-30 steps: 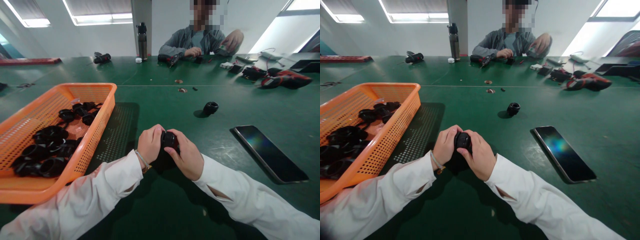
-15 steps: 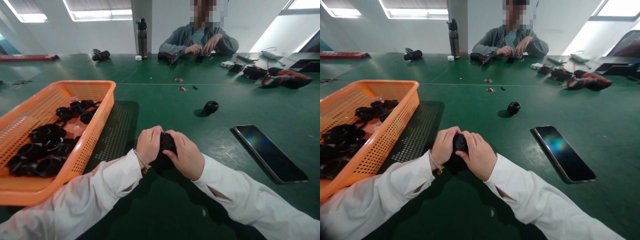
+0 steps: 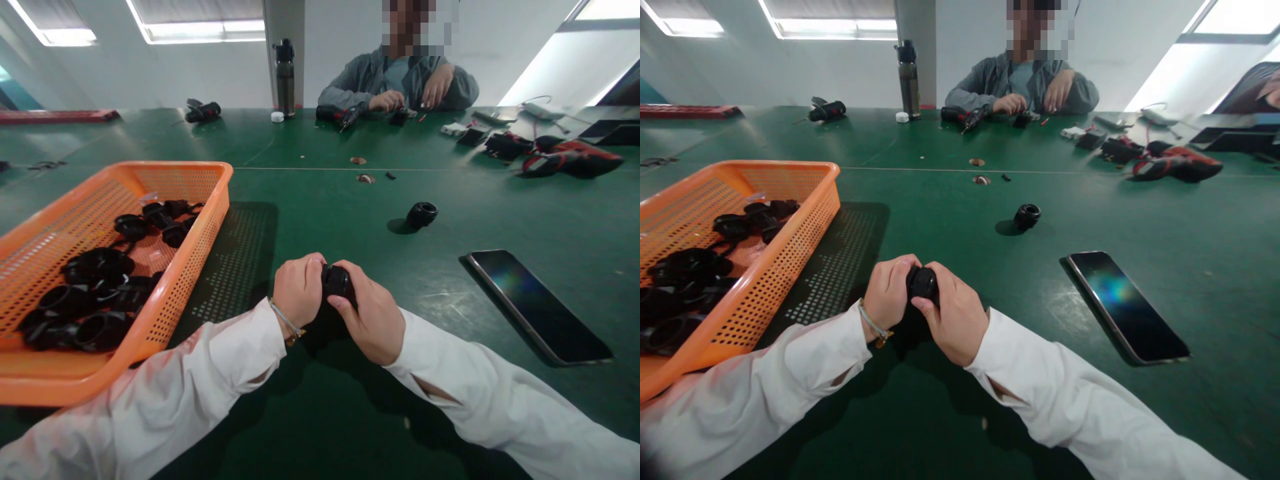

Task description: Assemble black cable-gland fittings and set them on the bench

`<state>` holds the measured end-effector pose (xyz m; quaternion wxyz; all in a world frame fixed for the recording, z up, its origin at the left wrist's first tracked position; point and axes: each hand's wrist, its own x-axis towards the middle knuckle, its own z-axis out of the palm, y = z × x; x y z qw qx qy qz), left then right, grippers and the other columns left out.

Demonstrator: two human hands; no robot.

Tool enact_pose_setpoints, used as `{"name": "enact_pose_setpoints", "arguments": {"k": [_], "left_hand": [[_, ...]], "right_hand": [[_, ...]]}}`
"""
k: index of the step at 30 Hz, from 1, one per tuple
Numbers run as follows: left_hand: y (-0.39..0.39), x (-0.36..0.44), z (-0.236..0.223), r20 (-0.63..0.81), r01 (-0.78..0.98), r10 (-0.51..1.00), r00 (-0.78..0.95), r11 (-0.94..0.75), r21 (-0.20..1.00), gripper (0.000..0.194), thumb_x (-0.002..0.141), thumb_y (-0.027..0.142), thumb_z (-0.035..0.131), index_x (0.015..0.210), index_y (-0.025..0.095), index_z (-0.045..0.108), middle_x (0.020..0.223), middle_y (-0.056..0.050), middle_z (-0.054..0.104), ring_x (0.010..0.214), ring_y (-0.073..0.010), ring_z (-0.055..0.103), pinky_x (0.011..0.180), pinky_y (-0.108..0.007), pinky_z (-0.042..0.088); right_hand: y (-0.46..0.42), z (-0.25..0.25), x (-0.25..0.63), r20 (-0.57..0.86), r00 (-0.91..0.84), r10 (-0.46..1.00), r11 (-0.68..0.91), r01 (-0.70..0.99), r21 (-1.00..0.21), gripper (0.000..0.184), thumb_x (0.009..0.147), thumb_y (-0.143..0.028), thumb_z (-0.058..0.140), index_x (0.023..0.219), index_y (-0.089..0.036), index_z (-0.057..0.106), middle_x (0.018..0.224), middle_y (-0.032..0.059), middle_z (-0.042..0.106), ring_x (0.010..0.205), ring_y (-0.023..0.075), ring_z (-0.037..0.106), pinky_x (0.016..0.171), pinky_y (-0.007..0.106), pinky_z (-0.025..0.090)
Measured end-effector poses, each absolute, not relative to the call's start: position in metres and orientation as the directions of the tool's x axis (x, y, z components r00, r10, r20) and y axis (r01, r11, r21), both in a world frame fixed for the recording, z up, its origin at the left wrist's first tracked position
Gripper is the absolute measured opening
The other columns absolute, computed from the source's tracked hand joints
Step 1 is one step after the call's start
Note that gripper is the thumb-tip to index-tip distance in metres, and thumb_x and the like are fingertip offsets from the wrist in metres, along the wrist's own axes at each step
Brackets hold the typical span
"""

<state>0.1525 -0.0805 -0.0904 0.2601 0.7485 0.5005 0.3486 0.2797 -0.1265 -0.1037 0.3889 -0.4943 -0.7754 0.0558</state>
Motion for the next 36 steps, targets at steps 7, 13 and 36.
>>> {"name": "enact_pose_setpoints", "arguments": {"k": [7, 13, 36], "left_hand": [[-0.08, 0.151, -0.089, 0.288, 0.61, 0.914, 0.286, -0.405, 0.681, 0.036, 0.083, 0.026, 0.021, 0.06, 0.02, 0.048, 0.057, -0.003, 0.053, 0.058, -0.0171, 0.053, 0.059, -0.028, 0.038], [-0.076, 0.152, -0.09, 0.237, 0.556, 0.937, 0.255, -0.343, 0.757, 0.033, 0.083, 0.023, 0.024, 0.059, 0.02, 0.047, 0.058, -0.001, 0.052, 0.06, -0.0154, 0.051, 0.059, -0.026, 0.038], [-0.073, 0.149, -0.097, 0.308, 0.703, 0.889, 0.339, -0.457, 0.544, 0.03, 0.083, 0.013, 0.036, 0.068, 0.017, 0.062, 0.07, -0.006, 0.068, 0.069, -0.0187, 0.062, 0.064, -0.028, 0.046]], "right_hand": [[-0.127, -0.104, 0.278, 0.497, -0.17, 0.851, 0.46, 0.698, -0.549, 0.02, 0.088, -0.026, 0.038, 0.104, -0.016, 0.044, 0.09, 0.0101, 0.066, 0.075, 0.0221, 0.066, 0.064, 0.032, 0.053], [-0.116, -0.105, 0.285, 0.454, -0.224, 0.862, 0.475, 0.668, -0.572, 0.022, 0.086, -0.022, 0.042, 0.108, -0.019, 0.043, 0.094, 0.0085, 0.064, 0.079, 0.0214, 0.065, 0.068, 0.035, 0.054], [-0.109, -0.106, 0.294, 0.572, -0.423, 0.703, 0.652, 0.704, -0.281, 0.031, 0.092, -0.035, 0.036, 0.117, -0.017, 0.037, 0.094, 0.0123, 0.065, 0.081, 0.0249, 0.065, 0.07, 0.038, 0.054]]}}
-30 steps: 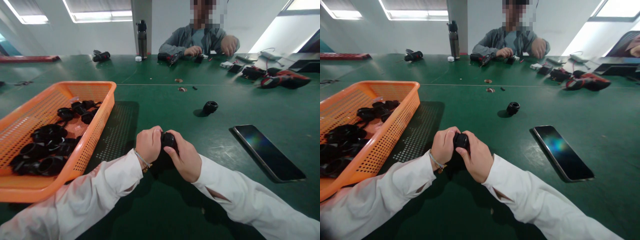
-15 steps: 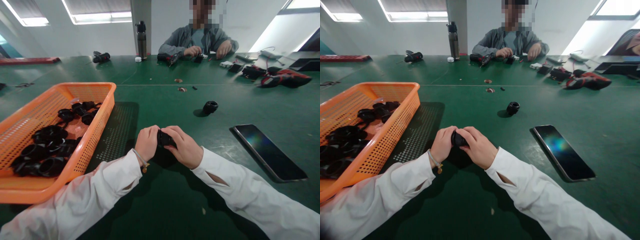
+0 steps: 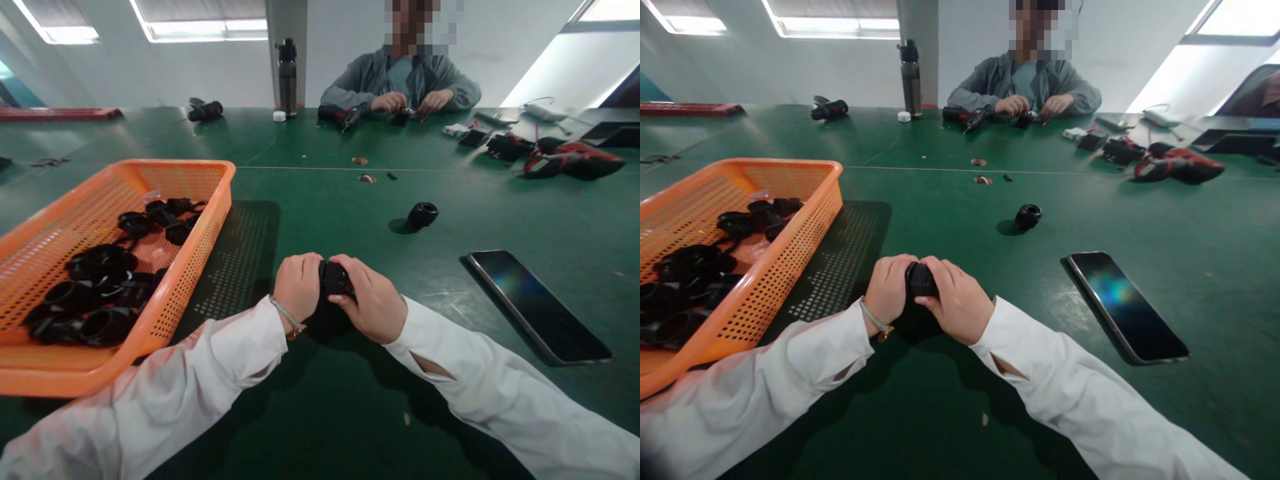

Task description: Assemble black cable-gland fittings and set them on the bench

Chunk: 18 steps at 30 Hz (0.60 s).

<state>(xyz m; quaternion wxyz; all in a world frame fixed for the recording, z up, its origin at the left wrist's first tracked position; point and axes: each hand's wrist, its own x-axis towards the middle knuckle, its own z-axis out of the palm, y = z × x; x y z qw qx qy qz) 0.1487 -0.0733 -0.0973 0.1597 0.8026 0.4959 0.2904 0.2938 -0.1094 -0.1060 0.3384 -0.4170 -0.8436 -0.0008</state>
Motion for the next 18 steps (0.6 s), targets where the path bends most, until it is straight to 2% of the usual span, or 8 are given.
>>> {"name": "enact_pose_setpoints", "arguments": {"k": [4, 7, 12, 15, 18], "left_hand": [[-0.073, 0.15, -0.096, 0.304, 0.679, 0.902, 0.306, -0.43, 0.595, 0.035, 0.083, 0.014, 0.03, 0.066, 0.017, 0.06, 0.067, -0.007, 0.067, 0.065, -0.0183, 0.061, 0.061, -0.028, 0.045], [-0.074, 0.15, -0.094, 0.303, 0.649, 0.914, 0.27, -0.405, 0.644, 0.039, 0.084, 0.018, 0.026, 0.062, 0.018, 0.058, 0.06, -0.005, 0.063, 0.058, -0.0165, 0.058, 0.057, -0.026, 0.042], [-0.075, 0.148, -0.09, 0.335, 0.675, 0.888, 0.316, -0.459, 0.578, 0.041, 0.085, 0.022, 0.023, 0.061, 0.018, 0.056, 0.057, -0.005, 0.061, 0.055, -0.0166, 0.056, 0.057, -0.027, 0.038], [-0.075, 0.146, -0.09, 0.343, 0.686, 0.876, 0.339, -0.48, 0.547, 0.041, 0.085, 0.023, 0.022, 0.063, 0.019, 0.056, 0.058, -0.005, 0.06, 0.056, -0.0172, 0.055, 0.058, -0.027, 0.038], [-0.075, 0.147, -0.09, 0.33, 0.669, 0.888, 0.321, -0.46, 0.584, 0.039, 0.085, 0.024, 0.021, 0.063, 0.019, 0.053, 0.059, -0.004, 0.058, 0.057, -0.0168, 0.054, 0.058, -0.028, 0.037]], "right_hand": [[-0.113, -0.106, 0.291, 0.552, -0.34, 0.761, 0.599, 0.696, -0.396, 0.03, 0.091, -0.036, 0.038, 0.115, -0.018, 0.04, 0.099, 0.0119, 0.065, 0.086, 0.0244, 0.065, 0.072, 0.037, 0.054], [-0.116, -0.105, 0.287, 0.505, -0.248, 0.827, 0.514, 0.699, -0.497, 0.025, 0.09, -0.032, 0.038, 0.11, -0.018, 0.043, 0.096, 0.0104, 0.066, 0.081, 0.0227, 0.067, 0.068, 0.034, 0.054], [-0.119, -0.103, 0.281, 0.405, -0.148, 0.902, 0.399, 0.643, -0.653, 0.021, 0.088, -0.027, 0.038, 0.103, -0.017, 0.047, 0.079, 0.0064, 0.067, 0.065, 0.02, 0.066, 0.057, 0.03, 0.052], [-0.12, -0.102, 0.281, 0.369, -0.144, 0.918, 0.375, 0.616, -0.693, 0.02, 0.087, -0.026, 0.038, 0.102, -0.018, 0.046, 0.079, 0.0058, 0.067, 0.065, 0.0194, 0.065, 0.058, 0.03, 0.052], [-0.118, -0.101, 0.282, 0.357, -0.162, 0.92, 0.379, 0.598, -0.706, 0.022, 0.086, -0.025, 0.039, 0.105, -0.017, 0.045, 0.086, 0.0074, 0.067, 0.069, 0.0193, 0.065, 0.061, 0.031, 0.052]]}}
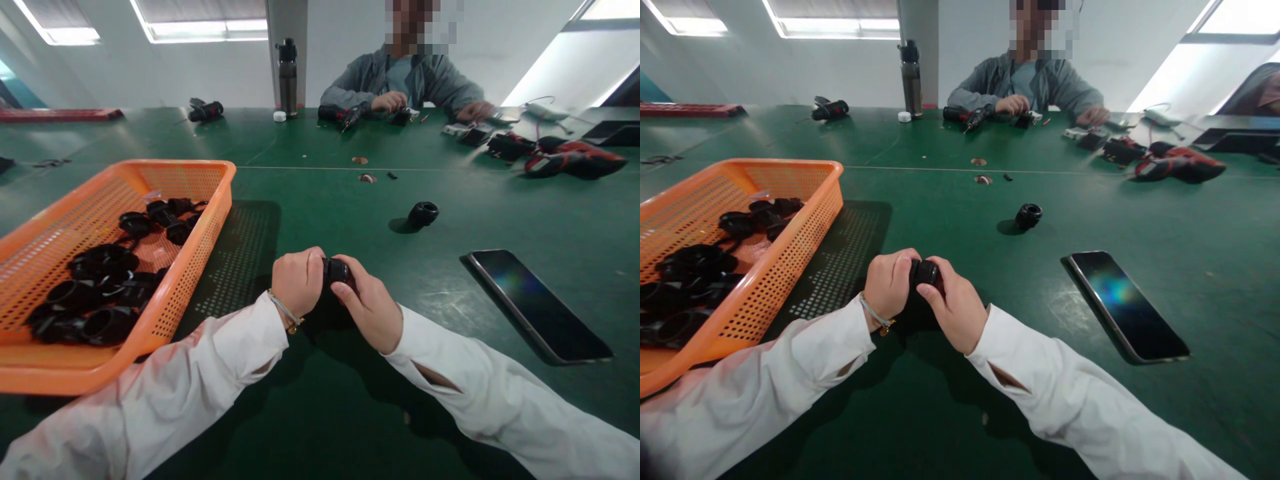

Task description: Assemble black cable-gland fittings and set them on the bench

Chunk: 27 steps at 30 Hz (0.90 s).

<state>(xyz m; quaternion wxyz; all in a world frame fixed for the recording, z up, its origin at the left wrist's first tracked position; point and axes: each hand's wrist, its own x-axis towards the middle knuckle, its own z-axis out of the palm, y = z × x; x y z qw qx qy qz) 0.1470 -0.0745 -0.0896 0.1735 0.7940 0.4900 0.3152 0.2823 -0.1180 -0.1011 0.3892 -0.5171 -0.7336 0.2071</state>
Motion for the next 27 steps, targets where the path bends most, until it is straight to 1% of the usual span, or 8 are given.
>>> {"name": "enact_pose_setpoints", "arguments": {"k": [3, 7, 10, 12, 15, 18, 23, 27], "left_hand": [[-0.075, 0.149, -0.09, 0.306, 0.61, 0.907, 0.291, -0.422, 0.67, 0.036, 0.085, 0.026, 0.022, 0.062, 0.02, 0.048, 0.058, -0.002, 0.052, 0.057, -0.0159, 0.051, 0.058, -0.028, 0.036], [-0.075, 0.148, -0.093, 0.256, 0.456, 0.929, 0.267, -0.356, 0.815, 0.033, 0.087, 0.032, 0.025, 0.063, 0.02, 0.044, 0.059, 0.001, 0.045, 0.056, -0.0136, 0.045, 0.054, -0.025, 0.034], [-0.075, 0.145, -0.095, 0.179, 0.301, 0.922, 0.343, -0.288, 0.909, 0.037, 0.089, 0.043, 0.025, 0.068, 0.019, 0.044, 0.055, 0.003, 0.041, 0.05, -0.0114, 0.042, 0.048, -0.023, 0.032], [-0.075, 0.142, -0.094, 0.115, 0.228, 0.889, 0.443, -0.236, 0.945, 0.037, 0.086, 0.05, 0.031, 0.077, 0.018, 0.046, 0.054, 0.005, 0.041, 0.046, -0.0101, 0.04, 0.046, -0.022, 0.031], [-0.074, 0.137, -0.091, 0.022, 0.232, 0.827, 0.562, -0.183, 0.955, 0.037, 0.08, 0.053, 0.044, 0.088, 0.017, 0.044, 0.054, 0.007, 0.045, 0.043, -0.0096, 0.042, 0.046, -0.022, 0.032], [-0.073, 0.134, -0.089, -0.008, 0.277, 0.789, 0.614, -0.205, 0.939, 0.034, 0.081, 0.05, 0.044, 0.09, 0.017, 0.043, 0.054, 0.007, 0.046, 0.045, -0.0107, 0.045, 0.048, -0.023, 0.033], [-0.075, 0.134, -0.088, 0.101, 0.331, 0.794, 0.599, -0.36, 0.872, 0.03, 0.083, 0.048, 0.042, 0.086, 0.018, 0.046, 0.071, 0.0, 0.053, 0.065, -0.0157, 0.052, 0.062, -0.027, 0.039], [-0.075, 0.134, -0.09, 0.141, 0.354, 0.783, 0.606, -0.423, 0.834, 0.032, 0.084, 0.048, 0.041, 0.09, 0.017, 0.047, 0.083, -0.005, 0.057, 0.076, -0.0197, 0.054, 0.07, -0.031, 0.042]], "right_hand": [[-0.114, -0.102, 0.286, 0.388, -0.206, 0.898, 0.432, 0.582, -0.69, 0.024, 0.086, -0.025, 0.041, 0.108, -0.017, 0.044, 0.092, 0.0085, 0.065, 0.076, 0.0194, 0.065, 0.067, 0.032, 0.053], [-0.108, -0.105, 0.293, 0.474, -0.289, 0.832, 0.546, 0.582, -0.603, 0.027, 0.085, -0.023, 0.044, 0.112, -0.018, 0.043, 0.104, 0.0101, 0.063, 0.091, 0.0206, 0.063, 0.077, 0.034, 0.053], [-0.105, -0.107, 0.299, 0.523, -0.313, 0.793, 0.593, 0.595, -0.542, 0.032, 0.085, -0.021, 0.046, 0.117, -0.019, 0.041, 0.108, 0.0108, 0.061, 0.096, 0.0208, 0.062, 0.081, 0.034, 0.053], [-0.104, -0.107, 0.303, 0.537, -0.304, 0.787, 0.59, 0.624, -0.512, 0.034, 0.085, -0.019, 0.046, 0.118, -0.02, 0.04, 0.109, 0.0101, 0.061, 0.096, 0.0209, 0.062, 0.081, 0.034, 0.053], [-0.103, -0.107, 0.308, 0.541, -0.354, 0.763, 0.618, 0.644, -0.45, 0.035, 0.085, -0.019, 0.046, 0.119, -0.021, 0.039, 0.104, 0.0091, 0.062, 0.09, 0.0208, 0.063, 0.076, 0.034, 0.054], [-0.104, -0.105, 0.311, 0.547, -0.394, 0.739, 0.643, 0.655, -0.396, 0.032, 0.086, -0.019, 0.045, 0.117, -0.021, 0.039, 0.1, 0.0094, 0.063, 0.087, 0.0213, 0.064, 0.073, 0.034, 0.055], [-0.107, -0.104, 0.31, 0.564, -0.407, 0.719, 0.655, 0.668, -0.353, 0.028, 0.089, -0.024, 0.042, 0.115, -0.019, 0.038, 0.097, 0.0103, 0.064, 0.084, 0.0221, 0.065, 0.07, 0.034, 0.055], [-0.109, -0.104, 0.308, 0.567, -0.384, 0.729, 0.644, 0.665, -0.377, 0.025, 0.091, -0.029, 0.039, 0.114, -0.018, 0.039, 0.097, 0.0114, 0.064, 0.082, 0.0211, 0.066, 0.068, 0.032, 0.055]]}}
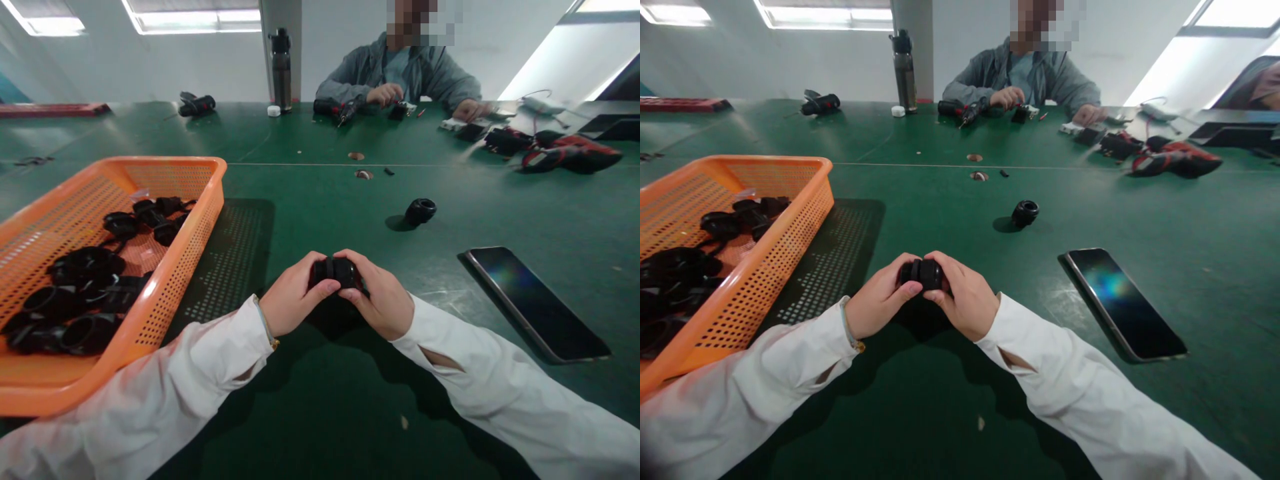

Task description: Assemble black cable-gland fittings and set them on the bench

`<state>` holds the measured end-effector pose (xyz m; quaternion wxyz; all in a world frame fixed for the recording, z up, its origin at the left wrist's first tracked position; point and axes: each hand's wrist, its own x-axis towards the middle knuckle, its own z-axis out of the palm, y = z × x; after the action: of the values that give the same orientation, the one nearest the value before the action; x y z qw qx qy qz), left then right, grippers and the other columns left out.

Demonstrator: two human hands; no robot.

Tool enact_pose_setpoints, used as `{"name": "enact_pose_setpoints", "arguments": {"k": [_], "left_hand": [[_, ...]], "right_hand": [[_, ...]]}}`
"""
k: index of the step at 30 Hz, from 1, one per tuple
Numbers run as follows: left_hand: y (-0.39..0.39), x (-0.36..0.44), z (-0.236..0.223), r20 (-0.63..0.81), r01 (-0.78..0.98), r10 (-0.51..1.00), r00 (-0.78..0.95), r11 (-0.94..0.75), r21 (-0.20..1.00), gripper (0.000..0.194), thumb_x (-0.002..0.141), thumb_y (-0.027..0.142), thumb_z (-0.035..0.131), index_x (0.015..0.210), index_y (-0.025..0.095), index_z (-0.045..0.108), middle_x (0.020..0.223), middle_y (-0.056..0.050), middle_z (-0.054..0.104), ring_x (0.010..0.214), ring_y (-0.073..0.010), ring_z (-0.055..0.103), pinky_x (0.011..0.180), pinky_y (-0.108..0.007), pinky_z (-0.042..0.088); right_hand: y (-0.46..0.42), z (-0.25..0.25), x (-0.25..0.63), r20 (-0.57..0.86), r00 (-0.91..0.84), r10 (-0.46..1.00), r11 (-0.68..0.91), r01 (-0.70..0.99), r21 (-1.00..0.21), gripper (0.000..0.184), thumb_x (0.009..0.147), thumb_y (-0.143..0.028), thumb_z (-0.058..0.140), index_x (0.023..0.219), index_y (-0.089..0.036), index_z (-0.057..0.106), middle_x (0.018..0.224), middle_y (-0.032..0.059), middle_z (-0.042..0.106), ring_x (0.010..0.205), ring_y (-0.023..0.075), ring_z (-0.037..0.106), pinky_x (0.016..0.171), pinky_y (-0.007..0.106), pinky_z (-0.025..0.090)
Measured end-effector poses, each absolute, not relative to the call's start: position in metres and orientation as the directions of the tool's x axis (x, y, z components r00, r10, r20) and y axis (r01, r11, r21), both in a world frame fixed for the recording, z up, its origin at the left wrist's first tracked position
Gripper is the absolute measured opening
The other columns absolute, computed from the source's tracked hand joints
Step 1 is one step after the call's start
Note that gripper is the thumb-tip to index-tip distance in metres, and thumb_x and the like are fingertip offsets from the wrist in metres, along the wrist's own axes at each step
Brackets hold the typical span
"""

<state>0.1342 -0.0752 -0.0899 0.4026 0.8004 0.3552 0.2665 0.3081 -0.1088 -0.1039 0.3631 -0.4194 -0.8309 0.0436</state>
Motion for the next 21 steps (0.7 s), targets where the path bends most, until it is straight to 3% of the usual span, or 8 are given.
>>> {"name": "enact_pose_setpoints", "arguments": {"k": [12, 18, 21], "left_hand": [[-0.0694, 0.1322, -0.0905, 0.19, 0.384, 0.743, 0.642, -0.526, 0.759, 0.037, 0.082, 0.051, 0.043, 0.095, 0.017, 0.049, 0.087, -0.005, 0.057, 0.077, -0.0205, 0.054, 0.071, -0.032, 0.042], [-0.068, 0.1333, -0.0898, 0.085, 0.251, 0.78, 0.62, -0.3, 0.921, 0.037, 0.078, 0.048, 0.05, 0.096, 0.016, 0.046, 0.075, 0.001, 0.05, 0.065, -0.014, 0.049, 0.061, -0.027, 0.04], [-0.0678, 0.1344, -0.0916, 0.023, 0.154, 0.793, 0.608, -0.146, 0.977, 0.041, 0.075, 0.049, 0.054, 0.096, 0.015, 0.044, 0.072, 0.003, 0.047, 0.058, -0.0104, 0.046, 0.055, -0.024, 0.039]], "right_hand": [[-0.1115, -0.1013, 0.3065, 0.459, -0.313, 0.831, 0.547, 0.607, -0.577, 0.025, 0.09, -0.034, 0.039, 0.11, -0.018, 0.043, 0.091, 0.0071, 0.065, 0.072, 0.0181, 0.065, 0.063, 0.028, 0.053], [-0.1075, -0.1049, 0.3078, 0.502, -0.307, 0.808, 0.576, 0.591, -0.565, 0.029, 0.088, -0.028, 0.045, 0.116, -0.019, 0.042, 0.109, 0.011, 0.061, 0.096, 0.0213, 0.063, 0.079, 0.034, 0.053], [-0.107, -0.1062, 0.3075, 0.502, -0.3, 0.811, 0.572, 0.585, -0.575, 0.033, 0.085, -0.023, 0.047, 0.117, -0.022, 0.041, 0.111, 0.0096, 0.06, 0.097, 0.0208, 0.062, 0.079, 0.034, 0.053]]}}
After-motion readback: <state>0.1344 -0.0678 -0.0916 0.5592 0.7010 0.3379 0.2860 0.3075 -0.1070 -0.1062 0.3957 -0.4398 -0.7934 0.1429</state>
